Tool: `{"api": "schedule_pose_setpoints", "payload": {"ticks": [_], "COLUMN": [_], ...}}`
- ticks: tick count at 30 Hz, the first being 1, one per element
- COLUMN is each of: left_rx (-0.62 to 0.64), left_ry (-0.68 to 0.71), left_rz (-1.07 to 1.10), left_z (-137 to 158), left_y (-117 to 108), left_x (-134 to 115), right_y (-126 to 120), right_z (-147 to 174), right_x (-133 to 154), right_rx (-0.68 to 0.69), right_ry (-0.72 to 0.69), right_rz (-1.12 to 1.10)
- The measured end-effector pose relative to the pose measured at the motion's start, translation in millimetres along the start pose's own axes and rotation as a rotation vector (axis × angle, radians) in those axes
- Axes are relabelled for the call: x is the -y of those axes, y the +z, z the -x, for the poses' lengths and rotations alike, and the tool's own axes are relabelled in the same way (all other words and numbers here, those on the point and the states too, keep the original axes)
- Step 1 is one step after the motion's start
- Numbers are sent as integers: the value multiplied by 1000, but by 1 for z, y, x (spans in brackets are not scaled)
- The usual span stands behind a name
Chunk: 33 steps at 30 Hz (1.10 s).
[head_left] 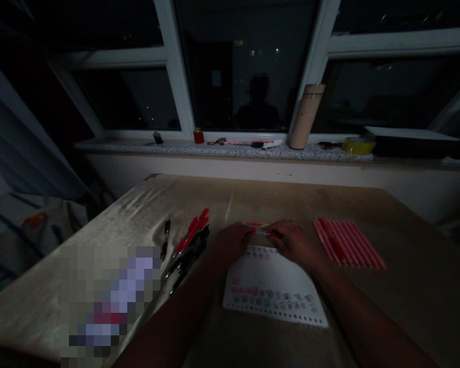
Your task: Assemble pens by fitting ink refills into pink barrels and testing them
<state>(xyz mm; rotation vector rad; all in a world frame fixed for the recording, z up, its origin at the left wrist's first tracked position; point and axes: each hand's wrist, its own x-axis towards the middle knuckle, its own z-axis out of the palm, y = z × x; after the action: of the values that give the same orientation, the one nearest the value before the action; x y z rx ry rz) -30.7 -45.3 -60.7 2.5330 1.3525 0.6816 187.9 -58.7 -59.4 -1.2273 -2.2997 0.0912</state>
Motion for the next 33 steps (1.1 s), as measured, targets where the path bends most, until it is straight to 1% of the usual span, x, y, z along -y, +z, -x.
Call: {"api": "schedule_pose_setpoints", "payload": {"ticks": [7,17,22,26,29,33], "left_rx": [7,46,-9,-42,-63,-96], "left_ry": [-13,-24,-24,-71,-100,-89], "left_rz": [38,83,118,110,115,118], "left_z": [-1,-1,-1,-1,-1,0], "left_y": [4,-2,-1,-4,-5,-5], "left_x": [-1,-8,-6,-9,-10,-10], "right_y": [0,-1,-3,-3,-1,4], "right_z": [-1,-2,-1,-1,-1,0], "right_x": [5,10,11,10,10,8], "right_rx": [3,-28,-40,-81,-97,-122], "right_ry": [-27,-60,-55,-25,4,34], "right_rz": [8,-3,-21,-91,-142,-204]}}
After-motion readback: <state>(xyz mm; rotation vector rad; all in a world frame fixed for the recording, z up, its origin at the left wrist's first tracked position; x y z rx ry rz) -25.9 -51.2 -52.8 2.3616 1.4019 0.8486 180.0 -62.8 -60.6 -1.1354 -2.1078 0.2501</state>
